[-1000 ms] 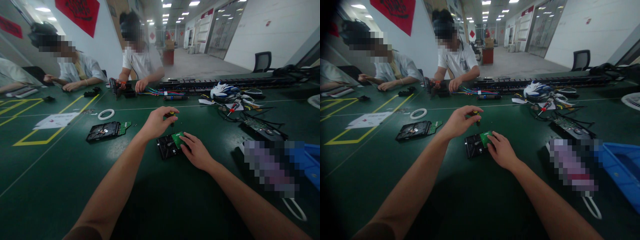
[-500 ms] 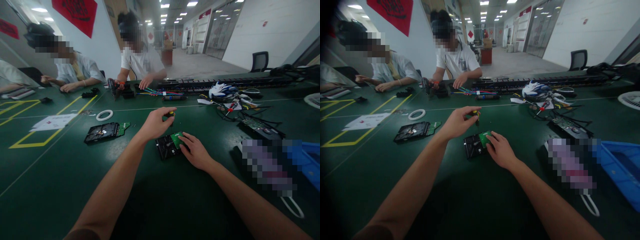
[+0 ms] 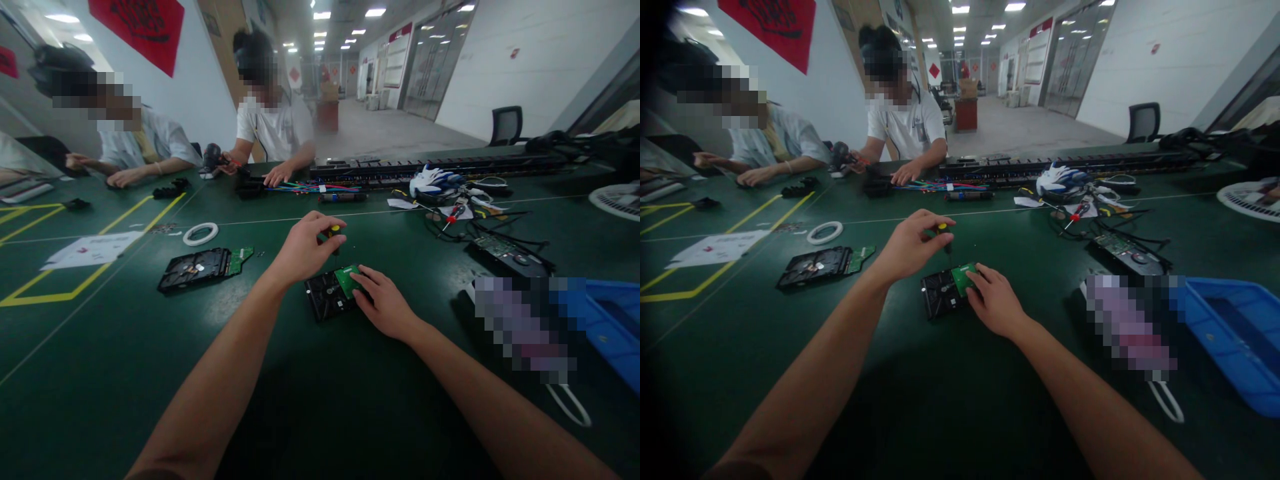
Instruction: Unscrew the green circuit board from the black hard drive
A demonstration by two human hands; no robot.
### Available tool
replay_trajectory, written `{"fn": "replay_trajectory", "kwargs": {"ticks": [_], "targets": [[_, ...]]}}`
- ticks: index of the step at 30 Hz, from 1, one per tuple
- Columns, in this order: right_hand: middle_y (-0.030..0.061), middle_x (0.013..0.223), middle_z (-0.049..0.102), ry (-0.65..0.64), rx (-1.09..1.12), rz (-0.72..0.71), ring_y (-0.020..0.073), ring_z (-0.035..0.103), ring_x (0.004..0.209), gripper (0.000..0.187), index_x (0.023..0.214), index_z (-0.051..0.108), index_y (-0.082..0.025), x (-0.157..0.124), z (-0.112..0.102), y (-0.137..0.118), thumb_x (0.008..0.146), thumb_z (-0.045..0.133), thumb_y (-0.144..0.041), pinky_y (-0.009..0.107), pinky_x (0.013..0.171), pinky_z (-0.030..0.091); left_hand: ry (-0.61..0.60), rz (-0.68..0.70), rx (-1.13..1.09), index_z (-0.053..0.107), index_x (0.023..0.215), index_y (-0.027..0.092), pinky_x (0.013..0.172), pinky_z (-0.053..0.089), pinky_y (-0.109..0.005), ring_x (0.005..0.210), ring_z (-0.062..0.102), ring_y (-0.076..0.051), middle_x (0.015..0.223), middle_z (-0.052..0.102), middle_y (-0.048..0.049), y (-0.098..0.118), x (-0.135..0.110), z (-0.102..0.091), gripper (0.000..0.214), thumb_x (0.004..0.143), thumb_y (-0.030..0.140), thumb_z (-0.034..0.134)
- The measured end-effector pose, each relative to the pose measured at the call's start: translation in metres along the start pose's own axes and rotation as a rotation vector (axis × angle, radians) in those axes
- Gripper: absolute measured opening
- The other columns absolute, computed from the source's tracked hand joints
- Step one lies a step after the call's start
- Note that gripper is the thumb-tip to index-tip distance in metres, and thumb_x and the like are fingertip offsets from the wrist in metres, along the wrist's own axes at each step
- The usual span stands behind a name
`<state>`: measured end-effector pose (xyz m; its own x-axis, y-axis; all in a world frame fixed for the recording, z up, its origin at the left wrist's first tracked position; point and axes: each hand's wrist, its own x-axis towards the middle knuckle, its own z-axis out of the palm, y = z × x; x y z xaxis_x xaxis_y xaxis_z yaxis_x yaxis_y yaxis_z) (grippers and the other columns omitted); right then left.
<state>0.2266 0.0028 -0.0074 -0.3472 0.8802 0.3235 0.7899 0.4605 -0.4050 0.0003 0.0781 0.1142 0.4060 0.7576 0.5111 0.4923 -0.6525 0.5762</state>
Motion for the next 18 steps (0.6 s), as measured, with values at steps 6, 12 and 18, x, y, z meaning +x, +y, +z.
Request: {"fn": "replay_trajectory", "kwargs": {"ticks": [6,12,18], "targets": [[0.0165,0.157,0.055,0.022,0.009,-0.015,0.0341,0.053,0.145,0.046,0.148,0.060,-0.022,0.0004,0.0002,-0.0007,0.106,0.052,-0.038,0.060,0.119,0.044,-0.023,0.047,-0.005,0.072,0.126,0.023,0.086,0.058,-0.032,0.103,0.067,-0.019,0.117,0.070,-0.0059,-0.0024,0.0006,-0.0007,0.032,0.095,0.016,0.068],[0.0160,0.157,0.055,0.021,0.030,-0.003,0.0351,0.051,0.145,0.047,0.149,0.060,-0.024,0.0000,0.0011,0.0014,0.106,0.051,-0.040,0.063,0.119,0.043,-0.024,0.049,-0.054,0.069,0.123,0.024,0.089,0.058,-0.034,0.103,0.068,-0.019,0.115,0.073,-0.0042,-0.0061,0.0009,0.0016,0.031,0.096,0.012,0.063],[0.0146,0.159,0.053,0.020,0.039,-0.010,0.0344,0.050,0.147,0.046,0.149,0.060,-0.025,-0.0003,0.0010,0.0024,0.107,0.050,-0.040,0.063,0.120,0.041,-0.031,0.025,-0.105,0.072,0.117,0.024,0.083,0.058,-0.032,0.100,0.069,-0.018,0.112,0.075,-0.0036,-0.0041,0.0009,0.0006,0.024,0.095,0.015,0.066]]}}
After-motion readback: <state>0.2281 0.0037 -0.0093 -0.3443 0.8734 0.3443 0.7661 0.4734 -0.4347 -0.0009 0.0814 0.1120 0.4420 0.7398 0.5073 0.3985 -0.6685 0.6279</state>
